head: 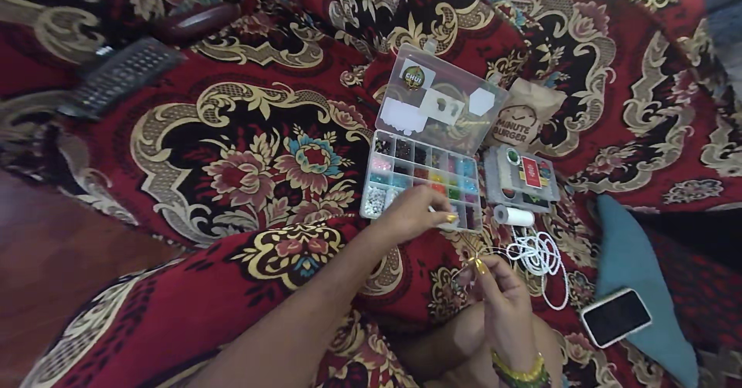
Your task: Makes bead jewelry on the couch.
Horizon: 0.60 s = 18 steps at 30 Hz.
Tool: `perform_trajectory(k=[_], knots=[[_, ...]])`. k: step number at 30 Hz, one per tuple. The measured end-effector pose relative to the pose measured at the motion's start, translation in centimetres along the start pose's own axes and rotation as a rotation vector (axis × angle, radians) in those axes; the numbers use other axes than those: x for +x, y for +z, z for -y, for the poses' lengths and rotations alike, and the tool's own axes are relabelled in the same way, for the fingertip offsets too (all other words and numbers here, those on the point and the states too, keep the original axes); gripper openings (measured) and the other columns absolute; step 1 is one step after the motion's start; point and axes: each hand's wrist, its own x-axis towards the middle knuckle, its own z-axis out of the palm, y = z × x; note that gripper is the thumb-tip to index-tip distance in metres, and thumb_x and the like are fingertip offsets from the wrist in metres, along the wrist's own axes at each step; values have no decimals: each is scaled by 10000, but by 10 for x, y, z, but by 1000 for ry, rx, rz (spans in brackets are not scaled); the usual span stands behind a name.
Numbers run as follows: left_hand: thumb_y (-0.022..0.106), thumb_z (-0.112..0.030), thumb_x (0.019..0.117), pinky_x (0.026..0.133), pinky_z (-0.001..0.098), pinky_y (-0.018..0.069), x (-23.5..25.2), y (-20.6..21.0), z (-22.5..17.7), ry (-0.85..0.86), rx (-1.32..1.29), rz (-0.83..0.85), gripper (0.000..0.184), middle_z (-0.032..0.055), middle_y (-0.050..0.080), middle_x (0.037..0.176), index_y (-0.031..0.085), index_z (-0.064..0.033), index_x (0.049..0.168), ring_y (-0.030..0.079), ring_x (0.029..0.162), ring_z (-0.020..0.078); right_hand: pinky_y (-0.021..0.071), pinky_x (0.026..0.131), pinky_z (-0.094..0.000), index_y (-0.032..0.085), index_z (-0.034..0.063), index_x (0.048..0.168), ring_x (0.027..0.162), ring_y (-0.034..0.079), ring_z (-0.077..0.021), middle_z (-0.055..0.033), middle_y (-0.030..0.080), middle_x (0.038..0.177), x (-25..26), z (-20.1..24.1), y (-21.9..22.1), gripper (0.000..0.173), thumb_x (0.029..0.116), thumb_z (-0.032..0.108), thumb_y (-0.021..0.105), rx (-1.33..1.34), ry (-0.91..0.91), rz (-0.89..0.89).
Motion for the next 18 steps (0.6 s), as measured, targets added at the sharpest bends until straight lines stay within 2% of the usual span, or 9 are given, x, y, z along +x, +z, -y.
perform_trajectory(k=[2,4,7,8,11,14,16,18], knots=[[611,-191,1025,962,553,494,-1,-9,0,-166,322,-85,231,184,711,1112,739,-21,1114,666,1075,348,578,606,-175,731,84,1029,806,734,-68,-57,778,991,0,-1,-1,168,1031,131,570,-17,-10,1],[615,-158,1016,963,576,476,0,-8,0,-316,565,-100,200,198,697,1139,735,-26,1108,646,1121,388,571,646,-156,742,77,1022,887,730,-57,-61,768,1095,1,-3,-1,168,1015,125,582,-49,-27,-18],[627,-11,956,968,561,456,3,-2,-2,-410,726,-55,162,230,665,1179,706,36,1090,611,1161,407,572,705,-155,762,97,1015,953,714,-56,-52,752,1145,2,-6,-3,169,1011,164,607,-63,-57,-31],[611,32,945,987,553,444,4,0,-3,-430,746,-34,181,235,650,1211,692,52,1105,596,1185,406,569,702,-155,762,103,1018,947,713,-56,-51,750,1149,2,-6,-4,169,1011,171,608,-66,-66,-29],[566,82,937,984,543,439,7,4,-3,-440,792,8,214,237,634,1241,678,63,1118,582,1201,403,549,583,-145,755,89,1027,795,705,-38,-61,754,1110,1,-4,-3,160,1008,138,604,-36,-62,-35],[568,79,937,996,548,430,9,6,-2,-437,806,38,219,244,625,1252,670,64,1130,575,1207,408,598,633,-194,755,93,1042,772,716,-70,-52,758,1036,0,-1,-3,149,1011,157,624,10,-38,-24],[600,56,931,995,549,428,10,6,-2,-440,818,51,219,239,623,1254,670,58,1138,575,1203,407,596,629,-197,758,97,1050,738,707,-67,-38,758,975,0,0,-3,148,1008,163,633,27,-35,-19],[615,44,932,1000,551,426,10,6,-2,-451,818,59,222,241,619,1264,668,59,1146,571,1211,408,594,627,-199,757,91,1054,732,703,-68,-41,758,971,0,1,-3,150,1008,154,629,35,-30,-18]])
